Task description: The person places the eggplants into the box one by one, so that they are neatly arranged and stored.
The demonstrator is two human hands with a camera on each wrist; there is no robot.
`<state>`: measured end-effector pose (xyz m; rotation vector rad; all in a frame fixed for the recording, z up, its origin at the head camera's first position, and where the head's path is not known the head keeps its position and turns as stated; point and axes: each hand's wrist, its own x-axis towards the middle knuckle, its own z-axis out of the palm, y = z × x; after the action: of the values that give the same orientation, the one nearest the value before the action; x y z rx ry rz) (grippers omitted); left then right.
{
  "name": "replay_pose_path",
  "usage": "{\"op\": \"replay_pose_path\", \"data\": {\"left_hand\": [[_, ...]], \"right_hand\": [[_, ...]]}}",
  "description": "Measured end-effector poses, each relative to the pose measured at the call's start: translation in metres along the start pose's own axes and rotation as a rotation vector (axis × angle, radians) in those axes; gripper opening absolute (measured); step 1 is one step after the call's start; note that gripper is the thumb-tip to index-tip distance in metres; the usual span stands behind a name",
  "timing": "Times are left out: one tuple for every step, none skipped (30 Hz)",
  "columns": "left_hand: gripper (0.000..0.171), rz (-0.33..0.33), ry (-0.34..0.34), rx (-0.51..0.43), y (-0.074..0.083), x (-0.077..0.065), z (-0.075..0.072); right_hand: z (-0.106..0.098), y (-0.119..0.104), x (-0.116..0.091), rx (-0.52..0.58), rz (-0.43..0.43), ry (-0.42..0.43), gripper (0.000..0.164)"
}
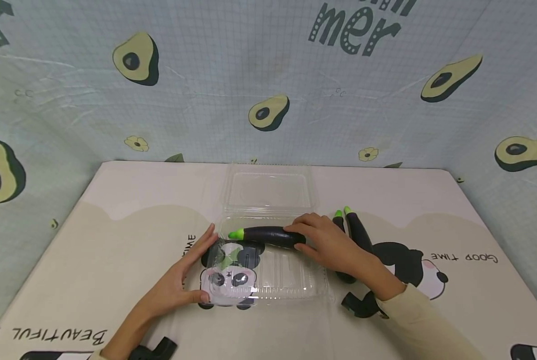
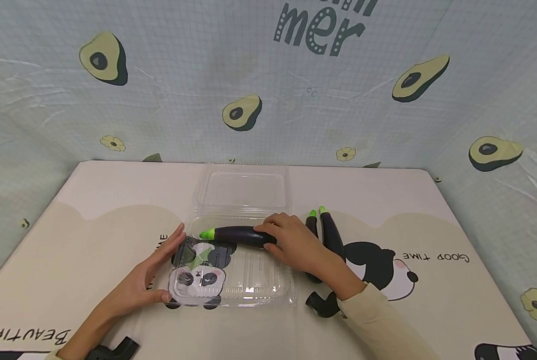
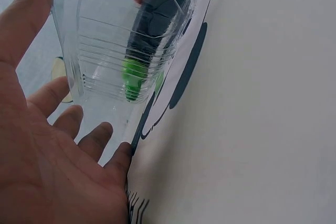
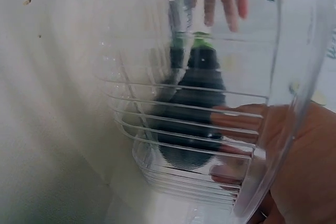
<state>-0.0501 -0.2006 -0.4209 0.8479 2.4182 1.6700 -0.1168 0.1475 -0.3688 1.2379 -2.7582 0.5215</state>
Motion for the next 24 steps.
{"op": "replay_pose_path", "data": {"left_hand": [[0.102, 0.002, 0.0, 0.001, 0.0, 0.0, 0.0], [0.102, 0.002, 0.0, 0.001, 0.0, 0.0, 0.0], [0.102, 0.003, 0.0, -0.001, 0.0, 0.0, 0.0], [0.101, 0.006, -0.001, -0.002, 0.0, 0.0, 0.0], [0.101, 0.005, -0.001, -0.003, 0.0, 0.0, -0.001], [0.101, 0.005, -0.002, -0.004, 0.0, 0.0, -0.001], [0.101, 0.004, -0.002, -0.007, 0.0, 0.0, 0.0], [0.101, 0.002, -0.002, -0.006, 0.0, -0.001, 0.0], [0.1, 0.0, -0.002, -0.004, 0.001, -0.001, 0.0], [0.1, -0.002, -0.002, -0.004, 0.001, -0.001, 0.0], [0.1, -0.006, -0.002, -0.003, 0.001, -0.001, 0.0], [0.1, -0.006, -0.002, -0.002, 0.001, -0.001, 0.0], [0.1, -0.007, -0.001, 0.0, 0.001, -0.001, 0.001], [0.1, -0.009, 0.001, 0.003, 0.001, -0.001, 0.001], [0.1, -0.01, 0.002, 0.002, 0.001, -0.001, 0.001], [0.1, -0.011, 0.003, 0.002, 0.001, -0.001, 0.001], [0.1, -0.013, 0.003, 0.004, 0.001, -0.001, 0.001], [0.1, -0.014, 0.004, 0.004, 0.001, -0.001, 0.001], [0.1, -0.016, 0.005, 0.006, 0.001, -0.001, 0.001], [0.1, -0.017, 0.005, 0.006, 0.001, -0.001, 0.001], [0.1, -0.018, 0.004, 0.005, 0.001, -0.001, 0.001], [0.1, -0.017, 0.004, 0.005, 0.001, -0.001, 0.001], [0.1, -0.016, 0.004, 0.006, 0.001, -0.001, 0.001], [0.101, -0.015, 0.004, 0.004, 0.001, -0.001, 0.001]], "right_hand": [[-0.001, 0.0, 0.0, 0.0, 0.002, 0.002, 0.04], [-0.001, 0.0, 0.0, 0.0, 0.004, 0.005, 0.04], [-0.002, -0.001, 0.0, 0.001, 0.006, 0.005, 0.04], [-0.002, -0.001, 0.001, 0.004, 0.011, 0.006, 0.039], [-0.003, -0.001, 0.001, 0.006, 0.017, 0.007, 0.039], [-0.004, -0.002, 0.001, 0.01, 0.022, 0.007, 0.039], [-0.004, -0.002, 0.001, 0.013, 0.026, 0.007, 0.038], [-0.005, -0.003, 0.001, 0.015, 0.029, 0.008, 0.038], [-0.005, -0.003, 0.001, 0.019, 0.031, 0.01, 0.038], [-0.006, -0.003, 0.001, 0.023, 0.031, 0.015, 0.037], [-0.006, -0.003, 0.0, 0.026, 0.029, 0.022, 0.037], [-0.007, -0.003, 0.0, 0.031, 0.027, 0.028, 0.037], [-0.007, -0.003, -0.001, 0.036, 0.025, 0.037, 0.037], [-0.008, -0.002, -0.001, 0.041, 0.022, 0.045, 0.037], [-0.009, -0.002, -0.002, 0.046, 0.021, 0.056, 0.037], [-0.01, -0.002, -0.003, 0.051, 0.019, 0.069, 0.037], [-0.011, -0.001, -0.004, 0.051, 0.019, 0.082, 0.037], [-0.012, -0.001, -0.006, 0.054, 0.018, 0.097, 0.037], [-0.013, -0.001, -0.007, 0.058, 0.016, 0.113, 0.037], [-0.015, -0.001, -0.009, 0.062, 0.013, 0.133, 0.037], [-0.016, -0.001, -0.011, 0.066, 0.013, 0.152, 0.037], [-0.018, -0.001, -0.012, 0.071, 0.012, 0.17, 0.037], [-0.019, -0.001, -0.014, 0.078, 0.012, 0.186, 0.037], [-0.02, -0.001, -0.016, 0.089, 0.013, 0.201, 0.037]]}}
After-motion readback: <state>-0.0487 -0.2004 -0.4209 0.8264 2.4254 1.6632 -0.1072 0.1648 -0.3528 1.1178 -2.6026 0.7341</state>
